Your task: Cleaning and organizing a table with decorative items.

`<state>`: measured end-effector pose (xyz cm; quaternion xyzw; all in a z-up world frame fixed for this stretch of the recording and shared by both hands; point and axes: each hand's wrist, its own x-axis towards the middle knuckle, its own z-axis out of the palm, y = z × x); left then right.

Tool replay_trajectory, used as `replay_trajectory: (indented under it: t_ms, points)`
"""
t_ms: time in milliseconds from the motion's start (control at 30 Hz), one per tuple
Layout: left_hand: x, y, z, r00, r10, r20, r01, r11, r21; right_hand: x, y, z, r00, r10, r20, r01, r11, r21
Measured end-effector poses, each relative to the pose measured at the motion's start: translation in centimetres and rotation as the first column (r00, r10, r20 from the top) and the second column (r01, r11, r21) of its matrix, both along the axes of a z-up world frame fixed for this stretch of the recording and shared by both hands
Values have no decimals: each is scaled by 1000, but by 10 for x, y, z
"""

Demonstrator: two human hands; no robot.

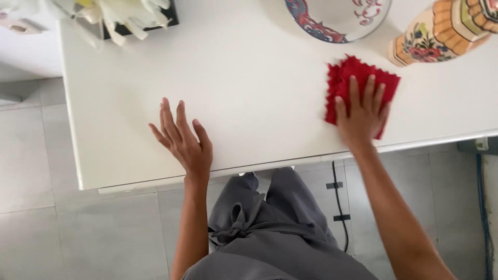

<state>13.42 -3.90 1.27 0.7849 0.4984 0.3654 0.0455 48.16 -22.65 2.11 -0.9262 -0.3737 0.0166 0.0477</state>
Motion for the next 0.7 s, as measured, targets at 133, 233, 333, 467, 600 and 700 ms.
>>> replay_trajectory:
  t_ms: [133, 233, 333, 467, 600, 700]
  points:
    - [17, -7, 13, 998, -63, 15, 63, 998, -13, -91, 45, -27, 960, 250, 126, -268, 950, 162]
    - [23, -12, 19, 996, -58, 63, 62, 996, -63, -187, 83, -10, 819, 574, -20, -543, 786, 297]
    - [28, -14, 18, 996, -43, 75, 50, 995, -84, -213, 89, 6, 654, 742, -150, -711, 670, 215]
    - [41, -22, 10, 998, -48, 39, 52, 993, -109, -124, 25, 4, 699, 713, -47, -669, 676, 310]
    - [69, -37, 11, 998, -67, -2, 67, 992, -107, 23, -85, -6, 915, 378, 145, -396, 909, 129]
    - [88, -49, 16, 995, -95, -16, 93, 990, -103, 67, -116, -7, 977, 140, 159, -152, 986, 68]
